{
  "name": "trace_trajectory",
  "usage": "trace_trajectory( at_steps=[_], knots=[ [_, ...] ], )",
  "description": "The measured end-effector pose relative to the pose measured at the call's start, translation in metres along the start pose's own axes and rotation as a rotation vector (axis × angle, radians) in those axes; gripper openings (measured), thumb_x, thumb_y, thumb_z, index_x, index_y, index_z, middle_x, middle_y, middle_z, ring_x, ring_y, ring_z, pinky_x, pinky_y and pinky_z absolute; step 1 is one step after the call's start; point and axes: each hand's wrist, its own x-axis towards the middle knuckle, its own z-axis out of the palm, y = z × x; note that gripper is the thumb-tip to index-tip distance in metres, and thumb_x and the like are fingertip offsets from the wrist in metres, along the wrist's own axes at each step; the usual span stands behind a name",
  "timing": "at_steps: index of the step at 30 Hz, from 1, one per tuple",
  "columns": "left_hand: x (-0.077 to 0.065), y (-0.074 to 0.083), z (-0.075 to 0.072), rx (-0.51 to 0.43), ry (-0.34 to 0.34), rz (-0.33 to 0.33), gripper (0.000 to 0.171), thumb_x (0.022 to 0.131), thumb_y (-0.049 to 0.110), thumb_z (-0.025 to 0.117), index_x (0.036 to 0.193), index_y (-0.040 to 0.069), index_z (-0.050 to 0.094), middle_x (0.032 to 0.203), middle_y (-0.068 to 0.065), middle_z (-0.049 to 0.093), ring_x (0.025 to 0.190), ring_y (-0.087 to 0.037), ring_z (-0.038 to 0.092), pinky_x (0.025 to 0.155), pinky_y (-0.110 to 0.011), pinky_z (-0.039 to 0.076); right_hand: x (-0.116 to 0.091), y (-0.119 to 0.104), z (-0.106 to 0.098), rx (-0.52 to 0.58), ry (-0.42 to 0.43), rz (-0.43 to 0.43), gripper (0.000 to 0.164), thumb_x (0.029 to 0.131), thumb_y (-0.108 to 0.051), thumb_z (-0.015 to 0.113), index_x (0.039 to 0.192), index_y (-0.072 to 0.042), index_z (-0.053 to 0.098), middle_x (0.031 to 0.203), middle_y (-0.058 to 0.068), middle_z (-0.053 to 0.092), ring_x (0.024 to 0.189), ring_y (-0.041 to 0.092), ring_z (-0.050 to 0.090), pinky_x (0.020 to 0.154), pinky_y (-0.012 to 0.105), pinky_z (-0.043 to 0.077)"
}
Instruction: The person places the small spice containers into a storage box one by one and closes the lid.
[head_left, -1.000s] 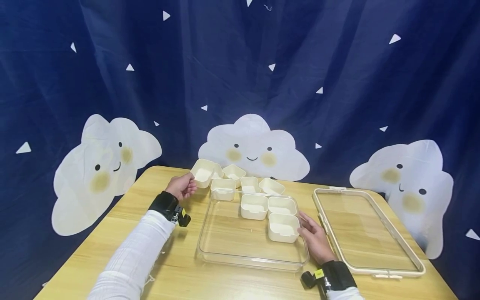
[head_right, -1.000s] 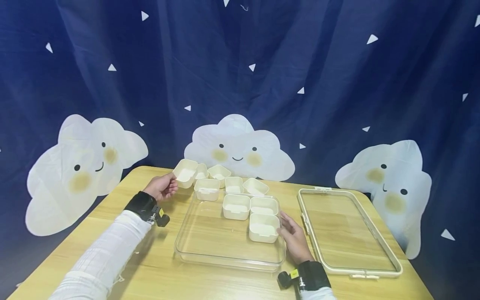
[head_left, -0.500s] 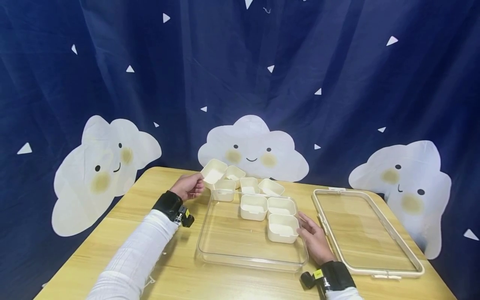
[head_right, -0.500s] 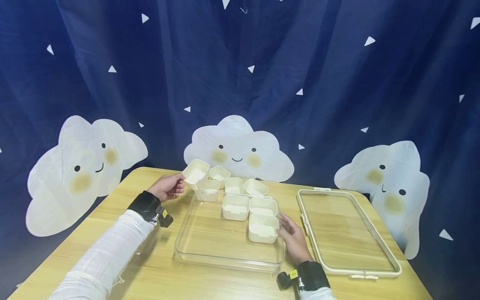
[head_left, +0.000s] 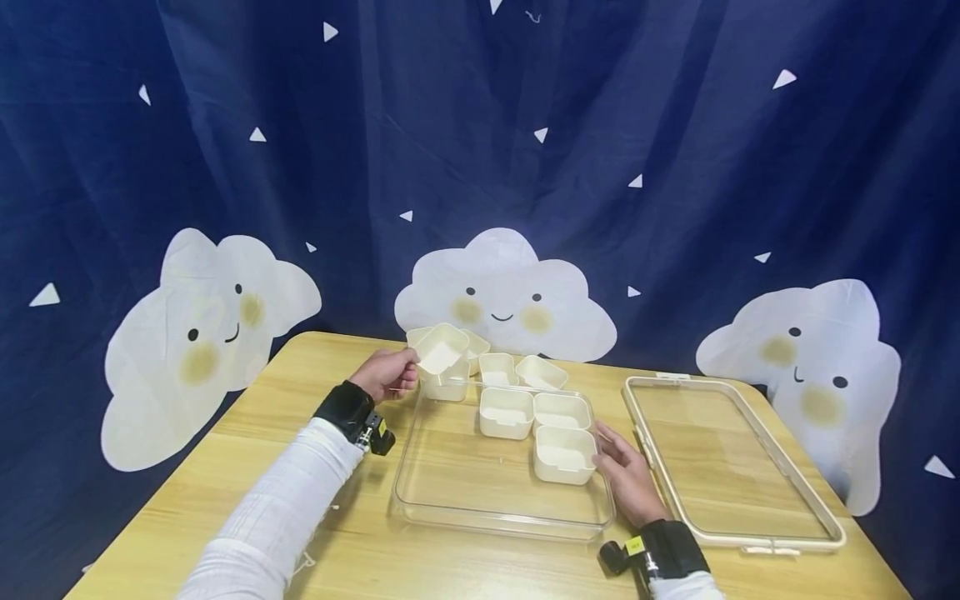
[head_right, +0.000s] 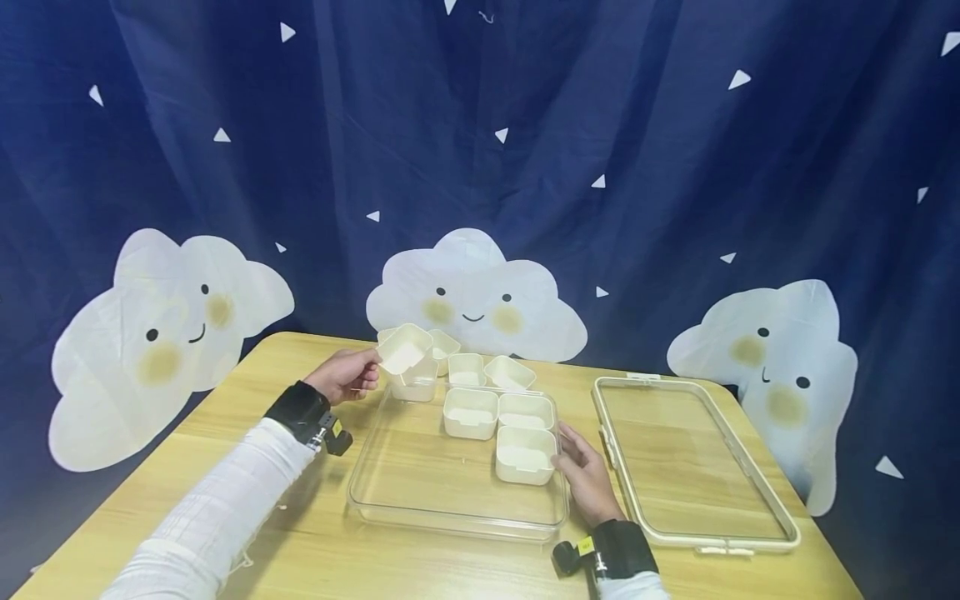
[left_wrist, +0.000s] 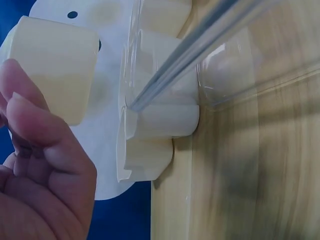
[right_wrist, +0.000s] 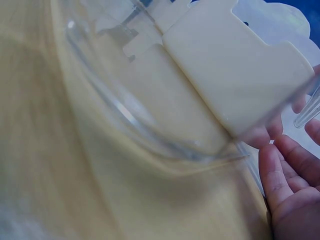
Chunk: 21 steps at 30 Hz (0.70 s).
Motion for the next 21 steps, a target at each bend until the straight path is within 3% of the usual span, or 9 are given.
trace_trajectory(
  at_steps=[6,14,21],
  knots=[
    [-0.0021,0.0006,0.0043,0.040,-0.002,-0.017,0.023,0.091,0.015,0.047,0.069,0.010,0.048,0.057,0.004,0.051,0.048,-0.006,0.048,0.045,-0.019,0.037,-0.0015,0.0016,0.0007,-0.019,0.010,-0.022,0.056,0.091,0.000,0.052,0.145,0.001,0.037,0.141,0.028,0.044,0.123,0.019,0.048,0.090,0.016,0.043],
    [-0.0016,0.0023,0.0037,0.112,-0.015,-0.034,0.024,0.090,0.016,0.048,0.066,0.012,0.048,0.057,0.004,0.052,0.048,-0.007,0.051,0.046,-0.020,0.037,-0.0014,0.0025,0.0004,-0.009,0.002,-0.032,0.056,0.092,0.001,0.052,0.145,0.002,0.037,0.140,0.029,0.044,0.119,0.013,0.050,0.091,0.018,0.044],
    [-0.0029,0.0064,0.0047,0.190,-0.057,-0.036,0.018,0.088,0.016,0.049,0.074,0.008,0.053,0.059,0.004,0.052,0.049,-0.008,0.050,0.047,-0.021,0.037,-0.0008,0.0000,0.0006,-0.011,0.009,-0.053,0.056,0.091,0.000,0.053,0.145,0.004,0.037,0.139,0.030,0.044,0.123,0.022,0.049,0.090,0.016,0.044]
  ],
)
